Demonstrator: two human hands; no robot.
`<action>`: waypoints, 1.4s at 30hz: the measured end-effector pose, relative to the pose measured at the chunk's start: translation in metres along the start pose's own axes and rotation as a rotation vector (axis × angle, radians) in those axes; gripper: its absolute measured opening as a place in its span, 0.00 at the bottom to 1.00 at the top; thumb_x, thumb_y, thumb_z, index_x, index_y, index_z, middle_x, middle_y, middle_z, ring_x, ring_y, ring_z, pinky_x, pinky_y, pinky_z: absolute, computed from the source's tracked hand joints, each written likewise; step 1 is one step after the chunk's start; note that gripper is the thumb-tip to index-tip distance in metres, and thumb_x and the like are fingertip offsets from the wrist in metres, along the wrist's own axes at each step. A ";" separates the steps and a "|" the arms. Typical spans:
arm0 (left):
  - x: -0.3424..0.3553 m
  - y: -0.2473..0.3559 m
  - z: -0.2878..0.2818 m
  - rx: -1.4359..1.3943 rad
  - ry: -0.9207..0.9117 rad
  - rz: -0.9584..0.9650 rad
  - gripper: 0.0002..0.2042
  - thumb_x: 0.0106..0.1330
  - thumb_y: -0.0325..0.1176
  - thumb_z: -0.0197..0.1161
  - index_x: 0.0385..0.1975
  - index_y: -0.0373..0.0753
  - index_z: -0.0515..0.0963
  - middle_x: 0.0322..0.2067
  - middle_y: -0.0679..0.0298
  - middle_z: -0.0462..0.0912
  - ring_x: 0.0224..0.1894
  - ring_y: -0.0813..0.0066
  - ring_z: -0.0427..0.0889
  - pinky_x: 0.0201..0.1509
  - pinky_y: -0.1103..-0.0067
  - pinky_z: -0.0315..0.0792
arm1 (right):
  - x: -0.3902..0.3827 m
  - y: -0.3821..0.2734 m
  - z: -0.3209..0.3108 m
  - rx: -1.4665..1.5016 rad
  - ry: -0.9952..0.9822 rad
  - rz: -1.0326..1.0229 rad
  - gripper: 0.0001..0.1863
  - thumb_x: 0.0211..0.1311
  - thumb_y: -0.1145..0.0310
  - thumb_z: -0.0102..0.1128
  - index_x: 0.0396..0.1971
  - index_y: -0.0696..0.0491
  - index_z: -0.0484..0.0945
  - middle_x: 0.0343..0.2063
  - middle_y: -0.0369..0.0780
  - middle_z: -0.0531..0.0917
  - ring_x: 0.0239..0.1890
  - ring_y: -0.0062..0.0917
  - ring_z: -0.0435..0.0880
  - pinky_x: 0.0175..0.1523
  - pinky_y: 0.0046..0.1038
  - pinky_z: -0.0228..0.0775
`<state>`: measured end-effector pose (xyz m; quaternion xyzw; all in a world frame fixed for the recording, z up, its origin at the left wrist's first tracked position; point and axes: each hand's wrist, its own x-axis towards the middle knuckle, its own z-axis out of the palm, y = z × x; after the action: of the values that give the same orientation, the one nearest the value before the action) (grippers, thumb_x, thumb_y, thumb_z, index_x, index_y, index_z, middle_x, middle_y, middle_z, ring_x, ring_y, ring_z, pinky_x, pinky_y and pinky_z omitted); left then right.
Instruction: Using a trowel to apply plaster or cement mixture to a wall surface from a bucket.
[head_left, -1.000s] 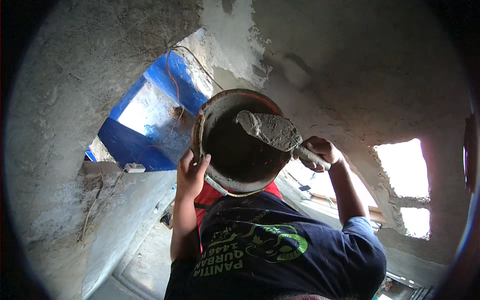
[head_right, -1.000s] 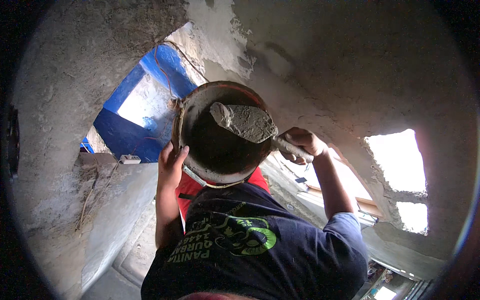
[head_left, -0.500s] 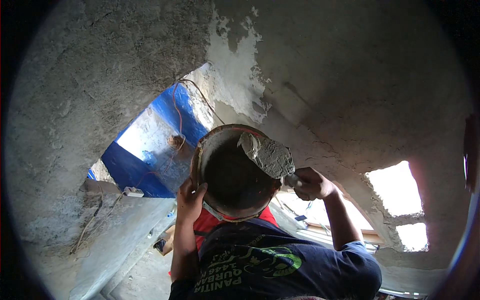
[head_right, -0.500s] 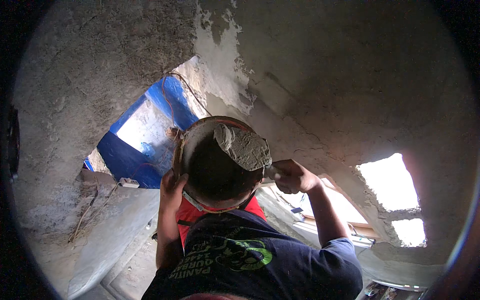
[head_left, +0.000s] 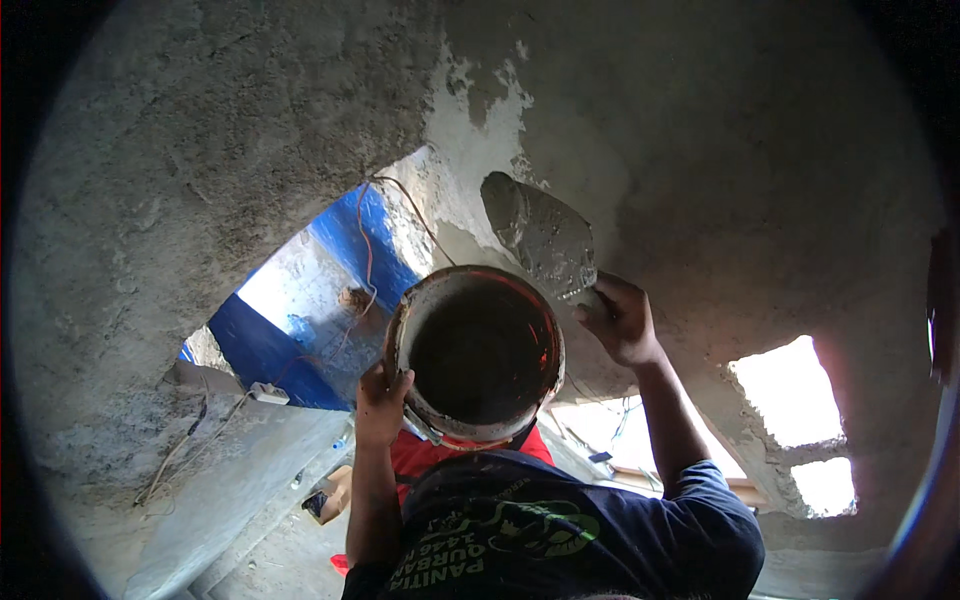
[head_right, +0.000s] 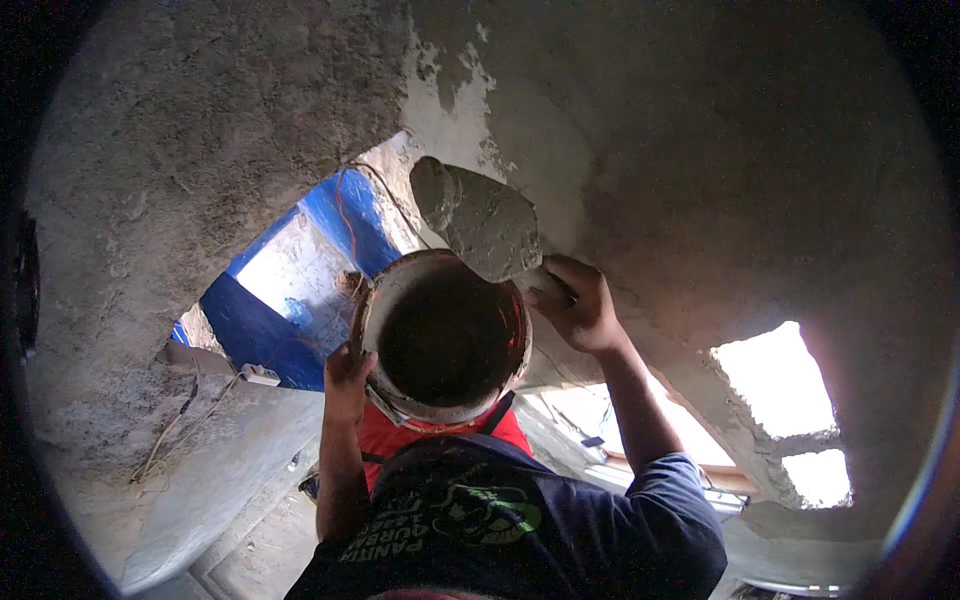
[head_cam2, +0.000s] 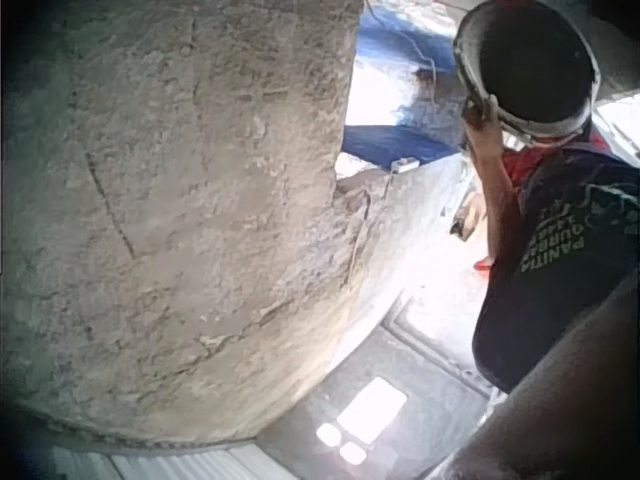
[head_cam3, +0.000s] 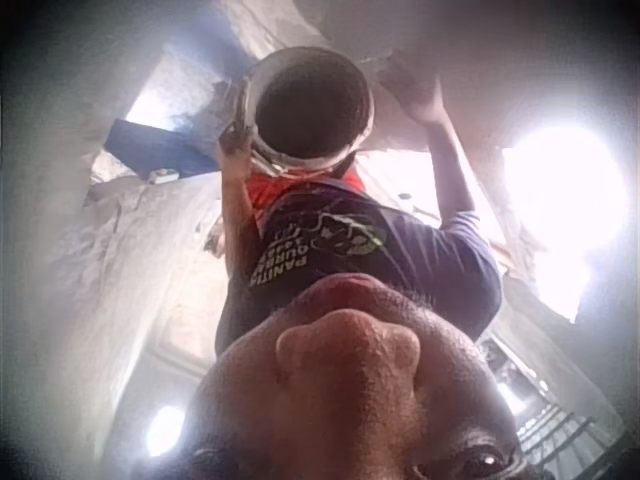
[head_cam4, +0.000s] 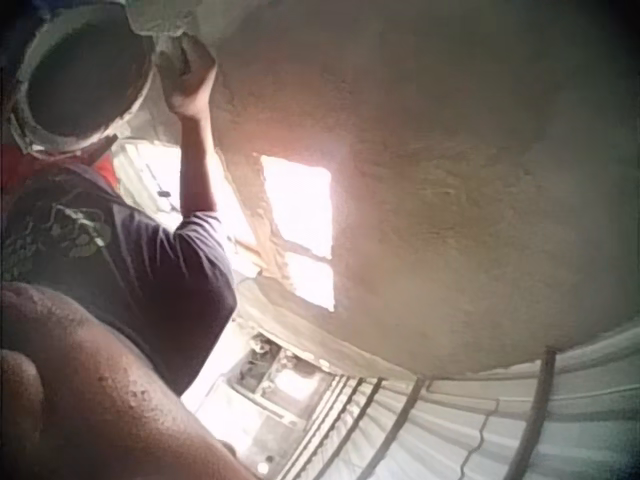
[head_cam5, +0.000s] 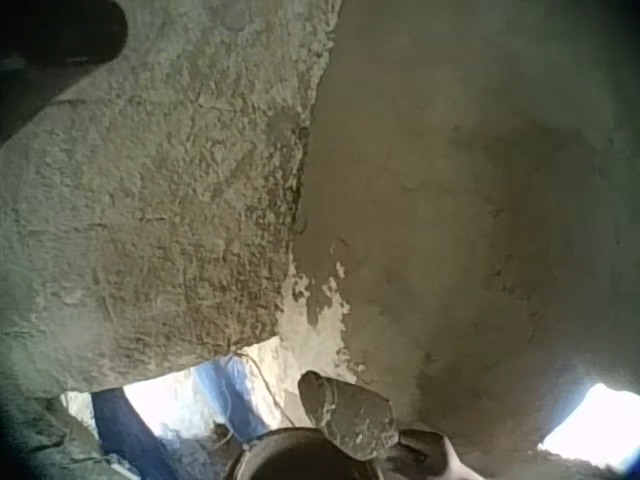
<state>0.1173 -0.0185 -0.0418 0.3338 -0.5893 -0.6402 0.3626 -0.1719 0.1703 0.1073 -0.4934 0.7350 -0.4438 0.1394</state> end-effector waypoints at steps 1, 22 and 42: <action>0.001 0.006 0.003 -0.024 0.023 0.032 0.09 0.65 0.31 0.65 0.36 0.31 0.79 0.27 0.62 0.80 0.30 0.75 0.75 0.36 0.72 0.69 | 0.002 -0.001 -0.001 0.005 0.018 -0.065 0.15 0.60 0.70 0.71 0.41 0.61 0.79 0.29 0.37 0.76 0.33 0.17 0.70 0.37 0.24 0.66; -0.033 -0.014 -0.019 0.174 0.060 -0.097 0.15 0.64 0.32 0.68 0.45 0.29 0.78 0.36 0.56 0.85 0.38 0.64 0.81 0.46 0.69 0.73 | 0.232 0.033 0.044 1.081 -0.014 0.069 0.17 0.71 0.64 0.58 0.53 0.57 0.75 0.31 0.36 0.76 0.25 0.20 0.74 0.25 0.23 0.66; -0.040 -0.009 -0.012 0.220 -0.001 -0.072 0.13 0.66 0.34 0.67 0.40 0.29 0.78 0.31 0.57 0.85 0.34 0.65 0.82 0.41 0.69 0.73 | 0.168 -0.104 -0.036 -0.928 0.454 -0.343 0.11 0.63 0.67 0.60 0.38 0.59 0.83 0.33 0.53 0.87 0.37 0.48 0.88 0.44 0.46 0.81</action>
<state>0.1470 0.0098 -0.0516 0.3920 -0.6439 -0.5845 0.3002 -0.2123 0.0341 0.2486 -0.5075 0.7743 -0.1844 -0.3299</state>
